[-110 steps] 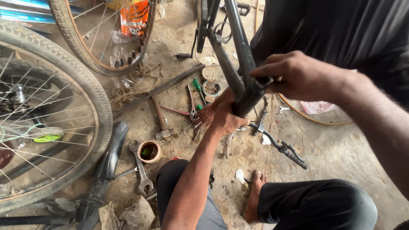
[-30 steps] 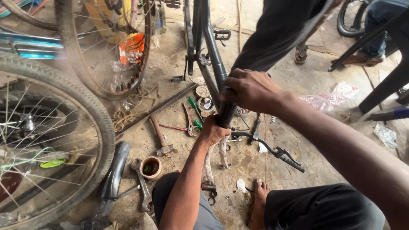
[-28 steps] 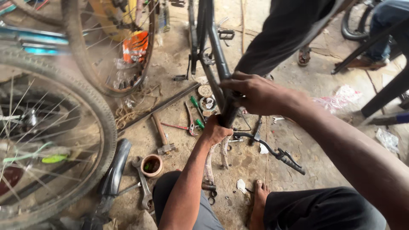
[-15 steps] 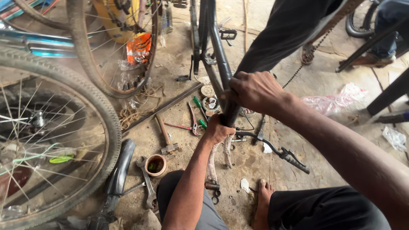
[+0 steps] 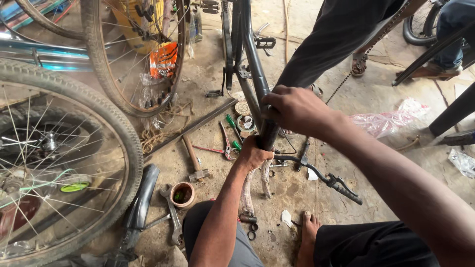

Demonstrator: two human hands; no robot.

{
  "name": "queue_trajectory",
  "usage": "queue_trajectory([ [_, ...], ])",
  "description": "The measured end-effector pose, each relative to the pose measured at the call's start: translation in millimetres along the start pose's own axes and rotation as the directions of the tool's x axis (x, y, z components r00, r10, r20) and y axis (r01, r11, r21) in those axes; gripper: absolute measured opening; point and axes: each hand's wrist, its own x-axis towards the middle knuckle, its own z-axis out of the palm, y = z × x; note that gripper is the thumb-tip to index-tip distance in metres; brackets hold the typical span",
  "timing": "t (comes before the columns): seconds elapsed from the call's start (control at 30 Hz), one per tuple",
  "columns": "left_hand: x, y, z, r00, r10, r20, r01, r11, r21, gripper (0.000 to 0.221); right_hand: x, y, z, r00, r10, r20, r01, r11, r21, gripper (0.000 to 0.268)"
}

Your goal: The person cleans and greases bicycle headset bearings by hand and reassembles the fork onto the bicycle frame.

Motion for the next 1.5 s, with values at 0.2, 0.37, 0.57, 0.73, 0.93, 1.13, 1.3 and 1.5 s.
queue_trajectory([
  [0.2,-2.9,11.3,-2.3,0.998,-0.064,-0.003,0.064,0.998,-0.028,0.024,2.1,-0.4,-10.8,0.996,-0.09,-0.029,0.092,0.991,0.094,0.034],
  [0.37,-4.6,13.3,-1.6,0.999,-0.034,0.006,0.034,0.997,-0.075,0.024,2.7,-19.0,-17.2,0.849,0.41,0.332,-0.236,0.858,-0.457,0.047],
  [0.57,-3.8,14.2,-4.4,0.992,-0.128,0.016,0.128,0.991,-0.045,0.024,-8.0,-4.4,-8.9,0.948,-0.262,-0.181,0.274,0.96,0.049,0.035],
  [0.73,1.5,12.0,-2.1,0.999,-0.048,0.01,0.048,0.998,-0.031,0.024,-5.8,0.8,-3.8,0.994,-0.1,-0.035,0.093,0.984,-0.155,0.029],
  [0.93,5.8,4.2,0.3,0.997,-0.074,0.022,0.074,0.997,-0.002,0.023,4.2,-4.4,-10.0,0.974,0.166,0.152,-0.128,0.963,-0.236,0.036],
  [1.13,4.5,-1.6,1.8,0.998,-0.046,-0.039,0.045,0.998,-0.033,0.024,-3.0,-9.5,-11.3,0.999,-0.05,-0.012,0.05,0.998,0.026,0.036],
  [1.3,6.1,2.4,3.8,0.998,-0.057,0.018,0.058,0.998,-0.031,0.028,-1.4,-8.3,-15.8,0.987,0.129,0.1,-0.1,0.962,-0.255,0.037],
  [1.5,4.0,5.1,0.1,0.997,-0.069,-0.015,0.07,0.996,0.058,0.027,-9.3,0.3,-10.4,0.994,0.111,0.004,-0.111,0.992,-0.063,0.029],
])
